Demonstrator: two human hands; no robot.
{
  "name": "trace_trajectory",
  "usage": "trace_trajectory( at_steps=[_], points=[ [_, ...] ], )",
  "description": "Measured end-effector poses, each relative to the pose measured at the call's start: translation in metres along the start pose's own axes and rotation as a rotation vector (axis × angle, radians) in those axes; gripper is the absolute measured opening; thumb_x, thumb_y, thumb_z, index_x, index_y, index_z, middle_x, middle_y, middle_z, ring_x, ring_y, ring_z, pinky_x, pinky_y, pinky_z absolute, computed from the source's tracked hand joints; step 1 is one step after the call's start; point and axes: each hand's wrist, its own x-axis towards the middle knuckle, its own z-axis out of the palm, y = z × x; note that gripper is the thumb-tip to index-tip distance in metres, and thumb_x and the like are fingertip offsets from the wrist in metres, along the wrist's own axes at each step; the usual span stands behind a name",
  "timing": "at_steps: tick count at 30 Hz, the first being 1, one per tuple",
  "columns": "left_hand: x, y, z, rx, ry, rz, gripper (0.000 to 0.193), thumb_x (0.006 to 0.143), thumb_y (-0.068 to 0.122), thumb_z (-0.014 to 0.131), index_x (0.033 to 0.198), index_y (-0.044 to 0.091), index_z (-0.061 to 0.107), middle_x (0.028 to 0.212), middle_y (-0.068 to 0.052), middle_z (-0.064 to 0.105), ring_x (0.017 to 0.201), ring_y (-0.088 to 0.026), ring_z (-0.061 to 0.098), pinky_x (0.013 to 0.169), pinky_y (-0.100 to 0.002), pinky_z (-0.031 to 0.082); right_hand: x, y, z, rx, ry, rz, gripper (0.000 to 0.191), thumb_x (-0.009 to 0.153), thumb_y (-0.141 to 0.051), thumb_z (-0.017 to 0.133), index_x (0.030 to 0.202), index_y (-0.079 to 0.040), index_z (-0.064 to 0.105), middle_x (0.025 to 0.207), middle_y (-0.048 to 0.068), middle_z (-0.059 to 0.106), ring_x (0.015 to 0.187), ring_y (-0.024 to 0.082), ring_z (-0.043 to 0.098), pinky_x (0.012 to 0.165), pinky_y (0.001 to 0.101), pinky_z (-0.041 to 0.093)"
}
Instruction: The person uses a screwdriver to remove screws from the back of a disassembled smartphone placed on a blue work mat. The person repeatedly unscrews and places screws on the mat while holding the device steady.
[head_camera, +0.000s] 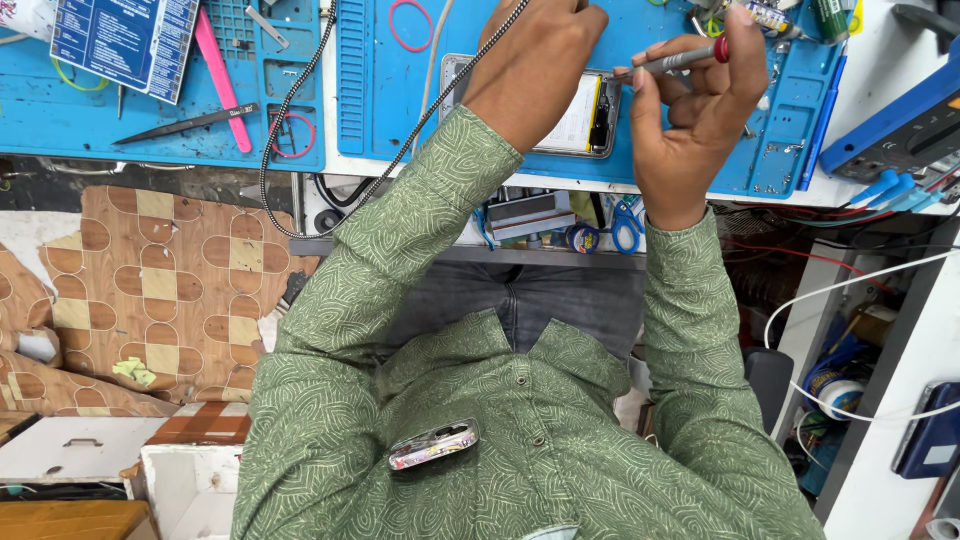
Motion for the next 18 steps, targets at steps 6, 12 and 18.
trace_trajectory(
  at_steps=[6,12,18],
  points=[
    [-0.001,-0.004,-0.001,-0.012,0.009,0.022,0.005,0.083,0.005,0.070,0.081,0.001,0.066,0.091,-0.013,0.065,0.090,-0.032,0.066,0.076,-0.046,0.052,0.002,0.007,0.007,-0.017,0.025,-0.048,0.079,0.110,0.022,0.065,0.161,-0.025,0.027,0.121,0.013,0.057,0.108,0.018,0.066,0.093,0.0309,0.065],
    [0.000,-0.004,-0.003,-0.051,-0.004,0.007,0.005,0.083,0.006,0.071,0.081,0.002,0.067,0.088,-0.013,0.065,0.089,-0.032,0.066,0.074,-0.047,0.052,0.010,0.004,0.010,-0.096,0.015,-0.089,0.067,0.110,0.019,0.069,0.155,-0.020,0.038,0.113,0.010,0.059,0.097,0.014,0.067,0.085,0.0264,0.061],
    [-0.002,-0.010,-0.009,-0.128,-0.052,-0.082,0.014,0.087,-0.001,0.066,0.100,0.002,0.071,0.097,-0.014,0.068,0.094,-0.033,0.068,0.078,-0.046,0.054,0.009,-0.002,0.011,-0.138,0.003,-0.065,0.062,0.113,0.015,0.067,0.157,-0.016,0.037,0.115,0.012,0.064,0.100,0.018,0.070,0.084,0.0284,0.064]
  ],
)
